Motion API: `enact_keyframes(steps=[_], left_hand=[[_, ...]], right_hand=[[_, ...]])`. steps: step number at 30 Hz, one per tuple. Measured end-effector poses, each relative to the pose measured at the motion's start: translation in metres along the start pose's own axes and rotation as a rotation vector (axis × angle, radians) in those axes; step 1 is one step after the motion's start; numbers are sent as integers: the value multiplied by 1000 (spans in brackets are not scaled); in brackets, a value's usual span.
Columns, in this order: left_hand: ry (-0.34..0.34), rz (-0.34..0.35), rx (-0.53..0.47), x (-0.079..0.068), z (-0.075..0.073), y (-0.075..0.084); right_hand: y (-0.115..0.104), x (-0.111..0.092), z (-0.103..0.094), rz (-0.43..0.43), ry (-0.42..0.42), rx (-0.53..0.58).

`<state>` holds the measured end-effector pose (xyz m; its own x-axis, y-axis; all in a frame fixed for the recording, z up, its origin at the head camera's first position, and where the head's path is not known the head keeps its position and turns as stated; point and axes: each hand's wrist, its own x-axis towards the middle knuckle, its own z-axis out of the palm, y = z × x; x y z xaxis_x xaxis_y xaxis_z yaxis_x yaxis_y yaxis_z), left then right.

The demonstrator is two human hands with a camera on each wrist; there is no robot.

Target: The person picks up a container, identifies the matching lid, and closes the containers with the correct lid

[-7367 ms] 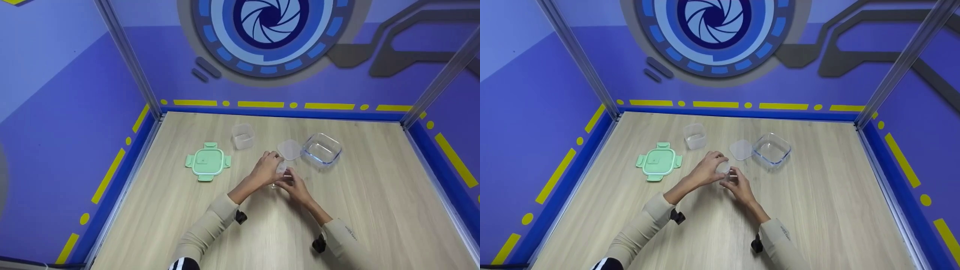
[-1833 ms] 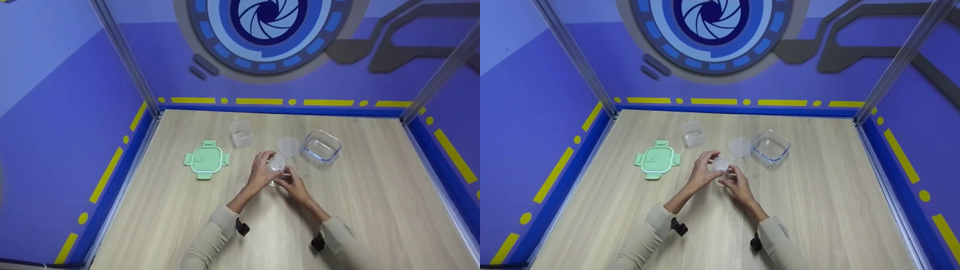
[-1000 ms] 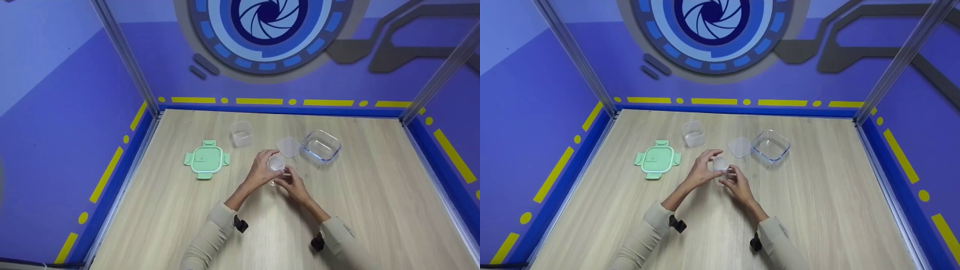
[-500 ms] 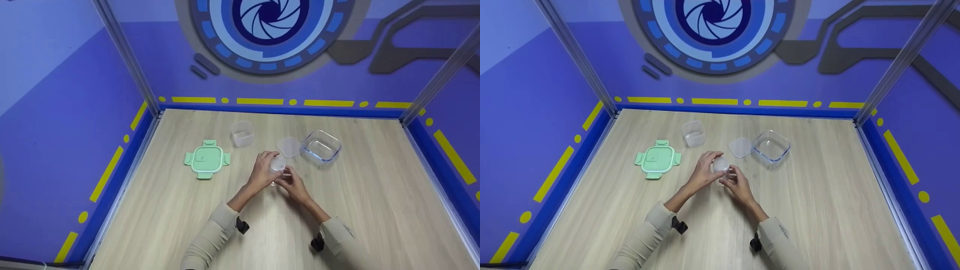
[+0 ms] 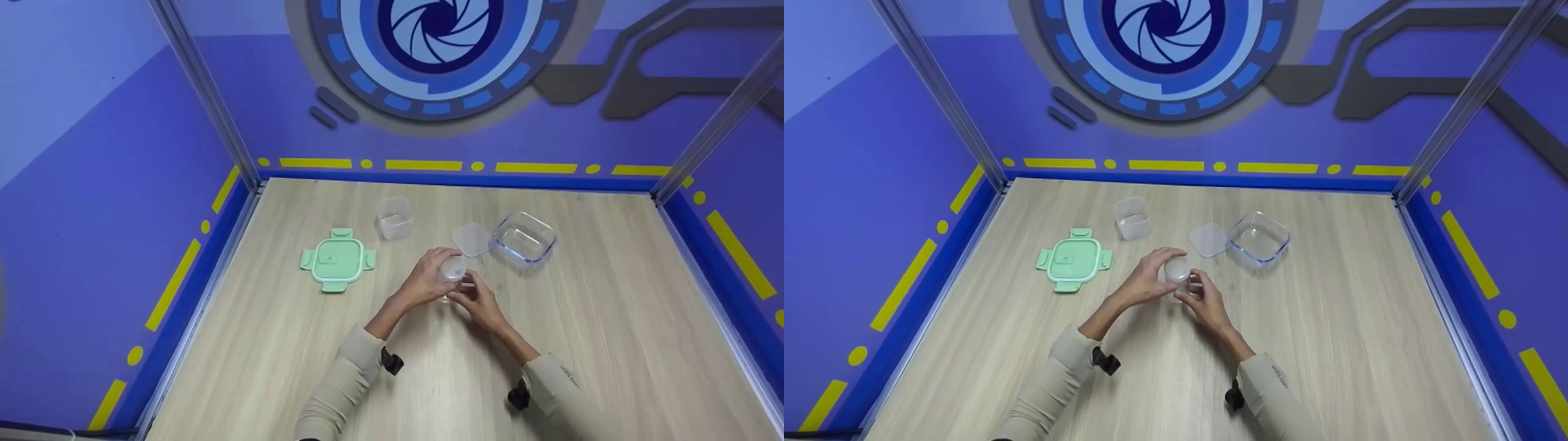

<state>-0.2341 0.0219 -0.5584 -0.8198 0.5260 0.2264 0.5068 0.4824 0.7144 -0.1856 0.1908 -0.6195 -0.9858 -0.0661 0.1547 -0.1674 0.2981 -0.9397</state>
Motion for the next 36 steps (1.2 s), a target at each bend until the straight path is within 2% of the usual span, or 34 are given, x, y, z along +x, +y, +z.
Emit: enact_keyframes(steps=[4,8,11,15,20,27,36], left_hand=[[23,0,-7,-3,-2,-2],[111,-59,5,-4,2,1],[163,-107,51,-5,6,4],[193,-125,113,-5,10,6],[204,-115,133,-4,13,5],[174,-90,124,-2,12,4],[146,-18,130,4,12,4]], right_hand=[[9,3,3,6,17,7],[26,7,6,56,19,1],[34,9,6,78,7,-19],[37,10,4,74,-3,-22],[37,9,3,86,-17,-21],[38,8,2,68,-18,-10],[40,9,3,42,-1,-18]])
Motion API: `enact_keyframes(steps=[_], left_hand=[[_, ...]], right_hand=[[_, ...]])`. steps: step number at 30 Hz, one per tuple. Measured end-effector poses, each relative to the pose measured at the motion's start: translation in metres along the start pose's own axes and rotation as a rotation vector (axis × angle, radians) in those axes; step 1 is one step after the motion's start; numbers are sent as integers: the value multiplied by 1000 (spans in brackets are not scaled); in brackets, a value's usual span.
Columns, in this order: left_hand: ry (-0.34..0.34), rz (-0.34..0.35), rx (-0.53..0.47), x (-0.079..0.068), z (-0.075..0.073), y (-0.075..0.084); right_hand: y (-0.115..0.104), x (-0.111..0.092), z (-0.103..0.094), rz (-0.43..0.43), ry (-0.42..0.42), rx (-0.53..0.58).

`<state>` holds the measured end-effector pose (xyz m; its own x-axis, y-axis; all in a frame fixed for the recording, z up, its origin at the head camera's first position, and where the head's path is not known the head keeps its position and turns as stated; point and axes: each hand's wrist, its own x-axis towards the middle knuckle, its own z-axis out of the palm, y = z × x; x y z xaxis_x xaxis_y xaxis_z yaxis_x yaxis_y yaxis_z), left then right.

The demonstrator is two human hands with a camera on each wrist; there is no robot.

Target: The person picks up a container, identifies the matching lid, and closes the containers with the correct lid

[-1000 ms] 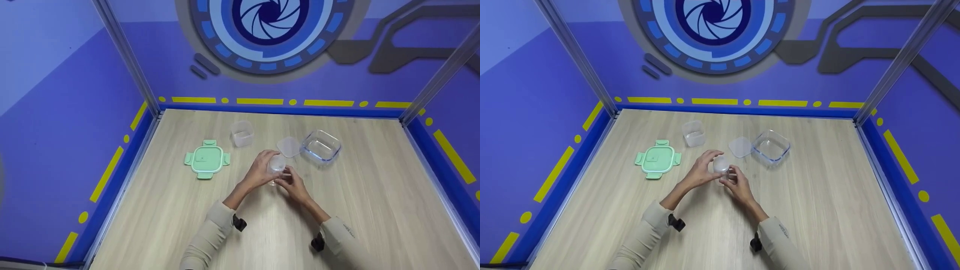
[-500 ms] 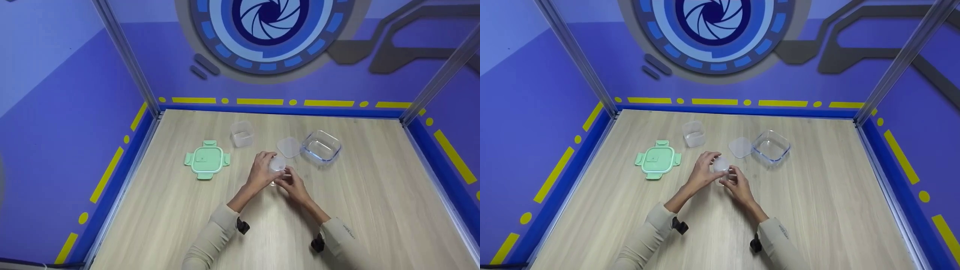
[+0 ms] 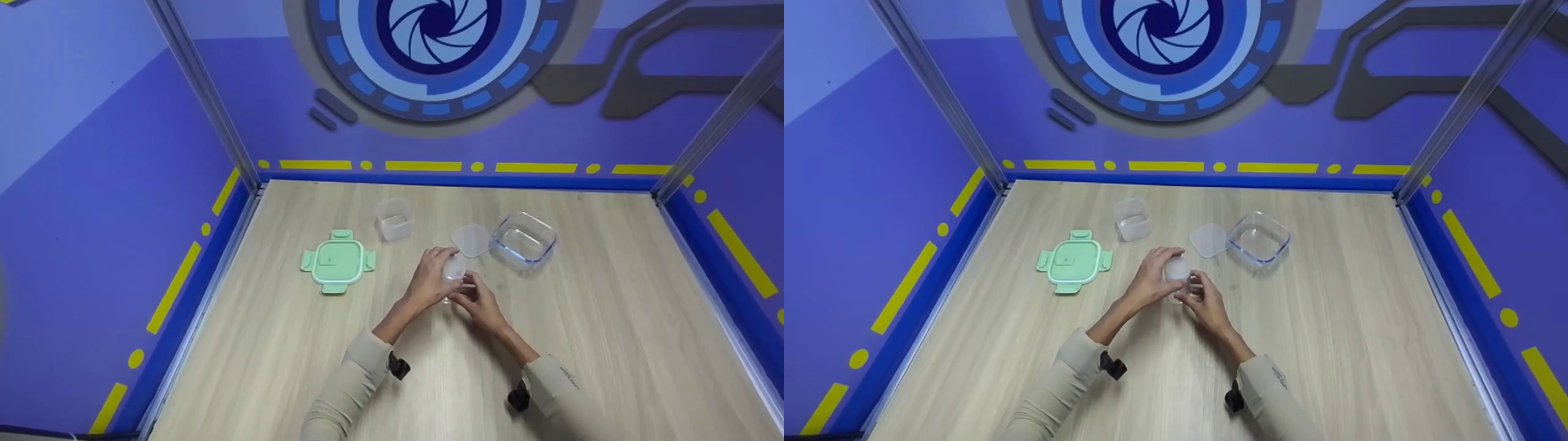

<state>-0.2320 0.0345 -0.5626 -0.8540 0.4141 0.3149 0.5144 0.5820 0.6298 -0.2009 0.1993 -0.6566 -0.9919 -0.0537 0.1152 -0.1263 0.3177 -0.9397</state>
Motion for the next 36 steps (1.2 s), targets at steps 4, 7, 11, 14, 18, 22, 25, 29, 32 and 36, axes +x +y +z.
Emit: enact_keyframes(steps=[4,7,11,14,18,22,25,29,32,36], left_hand=[[-34,8,-23,0,0,2],[-38,-3,-19,-1,0,4],[31,-29,26,-4,-1,9],[80,-57,80,-7,-1,13],[88,-90,140,-10,0,15],[79,-88,133,-10,1,13],[89,-61,100,-9,2,11],[89,-34,80,-9,2,8],[65,-26,68,-8,2,5],[31,-17,49,-6,-2,1]], right_hand=[[-2,-1,0,14,-4,7],[-2,-2,-1,10,-2,20],[-2,-2,0,-9,-3,41],[-2,-1,0,-4,-5,31],[-2,-1,1,8,-2,-1],[-3,-1,1,-1,3,-13],[-3,-1,2,-10,16,-15],[-3,-1,6,-10,45,-11],[-3,-1,7,0,52,-3],[-3,-2,4,14,11,9]])
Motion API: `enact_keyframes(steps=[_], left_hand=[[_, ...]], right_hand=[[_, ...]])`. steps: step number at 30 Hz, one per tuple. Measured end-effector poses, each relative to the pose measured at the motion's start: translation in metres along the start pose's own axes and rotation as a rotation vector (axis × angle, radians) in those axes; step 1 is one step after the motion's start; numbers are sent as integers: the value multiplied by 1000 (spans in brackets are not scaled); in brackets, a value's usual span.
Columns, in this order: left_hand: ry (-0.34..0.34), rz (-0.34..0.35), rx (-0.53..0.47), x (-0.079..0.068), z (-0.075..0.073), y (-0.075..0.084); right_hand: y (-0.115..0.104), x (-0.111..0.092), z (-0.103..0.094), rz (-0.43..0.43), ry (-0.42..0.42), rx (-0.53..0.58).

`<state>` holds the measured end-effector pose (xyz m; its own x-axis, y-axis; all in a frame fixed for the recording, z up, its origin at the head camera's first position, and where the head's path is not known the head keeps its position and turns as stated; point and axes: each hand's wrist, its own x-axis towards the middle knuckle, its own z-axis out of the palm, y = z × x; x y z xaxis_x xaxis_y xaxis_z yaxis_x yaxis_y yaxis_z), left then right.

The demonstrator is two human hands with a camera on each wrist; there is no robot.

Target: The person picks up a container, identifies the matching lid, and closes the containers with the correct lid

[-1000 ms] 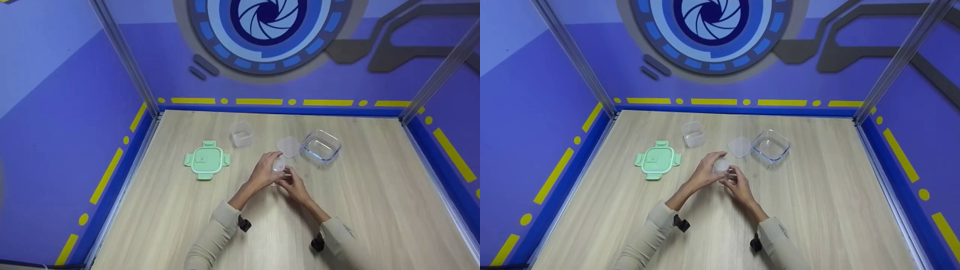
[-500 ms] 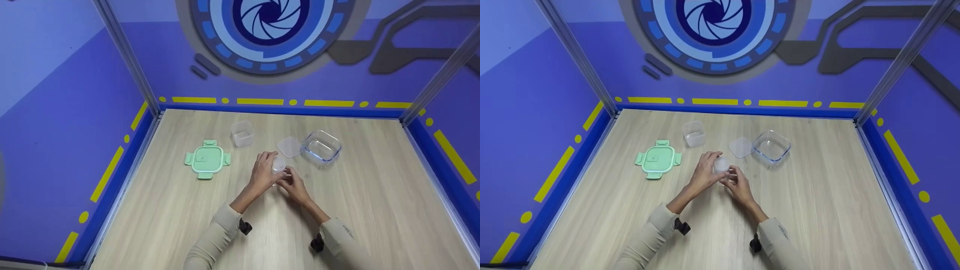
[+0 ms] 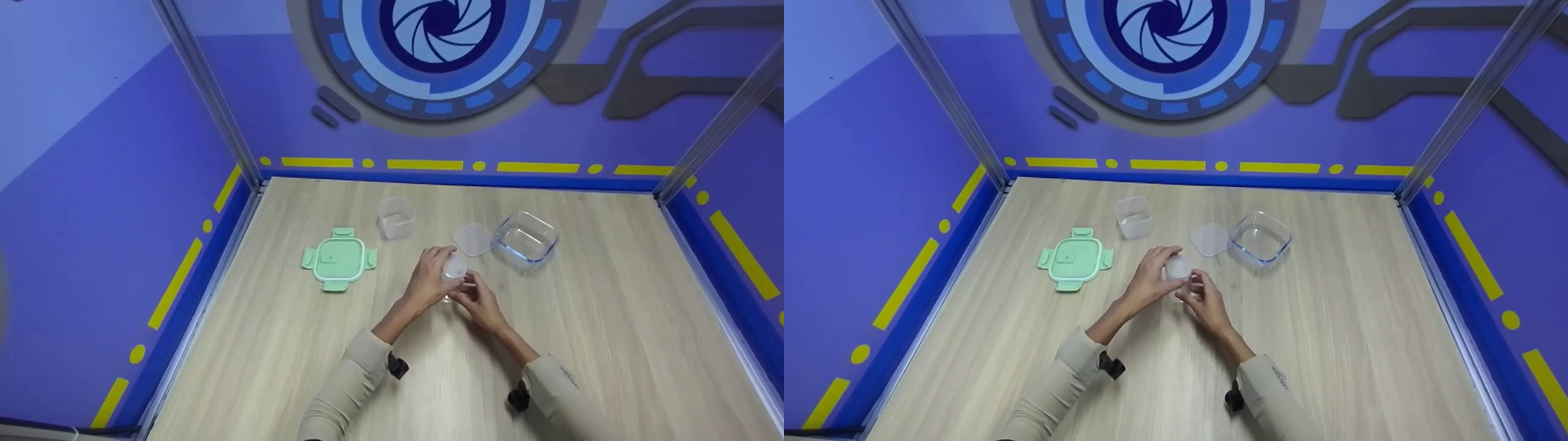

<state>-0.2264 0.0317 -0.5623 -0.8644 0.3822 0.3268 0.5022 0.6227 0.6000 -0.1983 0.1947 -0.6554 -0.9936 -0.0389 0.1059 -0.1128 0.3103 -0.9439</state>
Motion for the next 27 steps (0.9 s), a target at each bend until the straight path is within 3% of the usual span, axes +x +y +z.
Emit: enact_keyframes(steps=[12,23,27], left_hand=[[-54,-44,-19,3,-4,-1],[-3,1,-8,0,-1,-2],[14,1,-25,-1,2,-2]], right_hand=[[-7,-1,-5,8,-36,-40],[-14,6,5,-87,61,-32],[-13,7,5,-79,75,-37]])
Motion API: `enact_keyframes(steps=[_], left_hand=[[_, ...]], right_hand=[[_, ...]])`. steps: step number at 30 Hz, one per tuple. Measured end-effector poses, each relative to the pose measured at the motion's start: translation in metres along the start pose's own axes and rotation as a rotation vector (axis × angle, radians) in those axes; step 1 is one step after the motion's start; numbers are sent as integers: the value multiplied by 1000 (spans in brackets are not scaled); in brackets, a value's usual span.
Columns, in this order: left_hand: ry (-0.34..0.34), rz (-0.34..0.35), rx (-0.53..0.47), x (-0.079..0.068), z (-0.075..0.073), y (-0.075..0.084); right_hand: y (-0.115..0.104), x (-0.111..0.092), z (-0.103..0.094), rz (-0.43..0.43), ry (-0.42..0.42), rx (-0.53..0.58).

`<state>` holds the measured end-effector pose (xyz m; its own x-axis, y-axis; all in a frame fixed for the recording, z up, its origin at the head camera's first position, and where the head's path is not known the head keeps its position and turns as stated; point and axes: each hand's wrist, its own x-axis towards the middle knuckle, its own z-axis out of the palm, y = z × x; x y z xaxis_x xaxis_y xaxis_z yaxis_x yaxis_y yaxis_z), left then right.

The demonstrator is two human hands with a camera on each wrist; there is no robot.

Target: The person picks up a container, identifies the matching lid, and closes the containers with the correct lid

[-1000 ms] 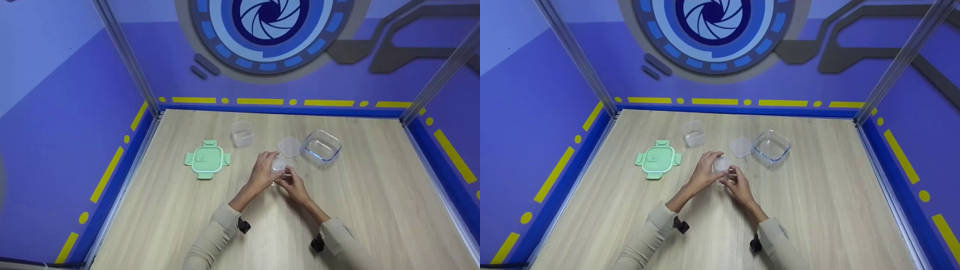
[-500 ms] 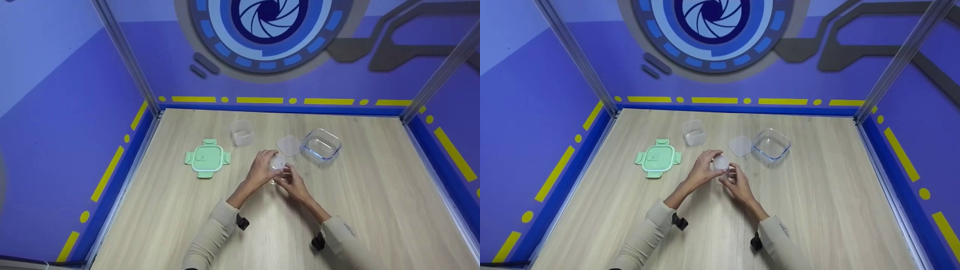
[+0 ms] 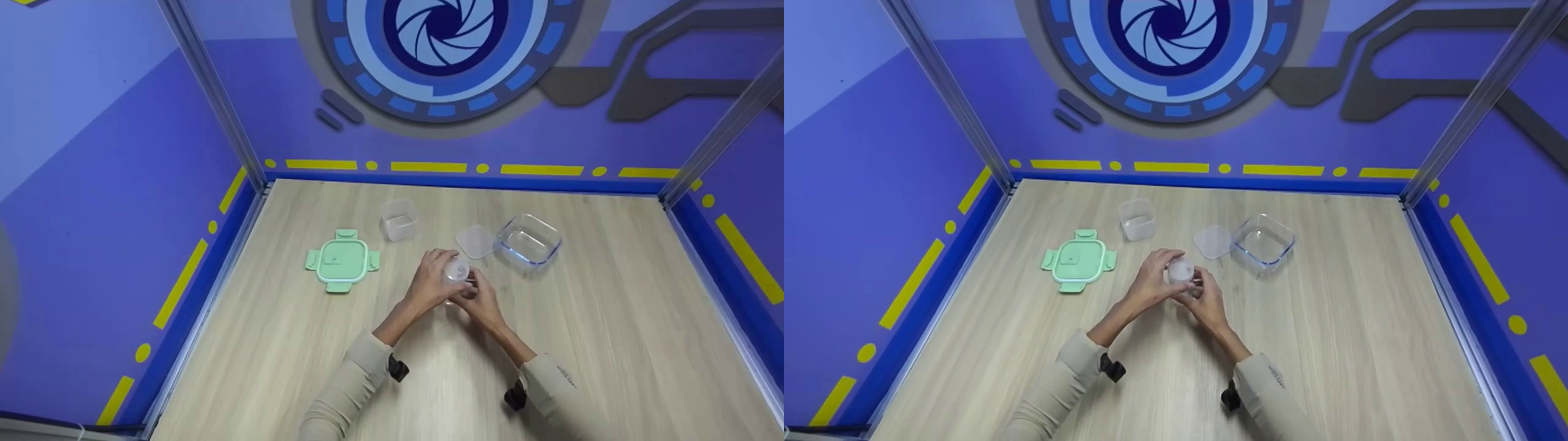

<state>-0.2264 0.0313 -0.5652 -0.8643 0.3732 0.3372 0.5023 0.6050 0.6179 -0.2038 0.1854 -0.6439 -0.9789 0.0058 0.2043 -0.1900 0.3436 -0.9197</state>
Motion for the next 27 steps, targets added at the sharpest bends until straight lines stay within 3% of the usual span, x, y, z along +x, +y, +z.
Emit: enact_keyframes(steps=[8,12,20,27], left_hand=[[118,-72,54,-2,9,5],[141,-105,59,-4,9,5],[96,-56,37,0,7,-2],[-29,38,-43,6,0,-19]], right_hand=[[1,-1,0,21,-10,6],[1,-2,2,3,2,12],[0,-2,-1,-17,-11,7],[1,1,-2,-17,-30,21]])
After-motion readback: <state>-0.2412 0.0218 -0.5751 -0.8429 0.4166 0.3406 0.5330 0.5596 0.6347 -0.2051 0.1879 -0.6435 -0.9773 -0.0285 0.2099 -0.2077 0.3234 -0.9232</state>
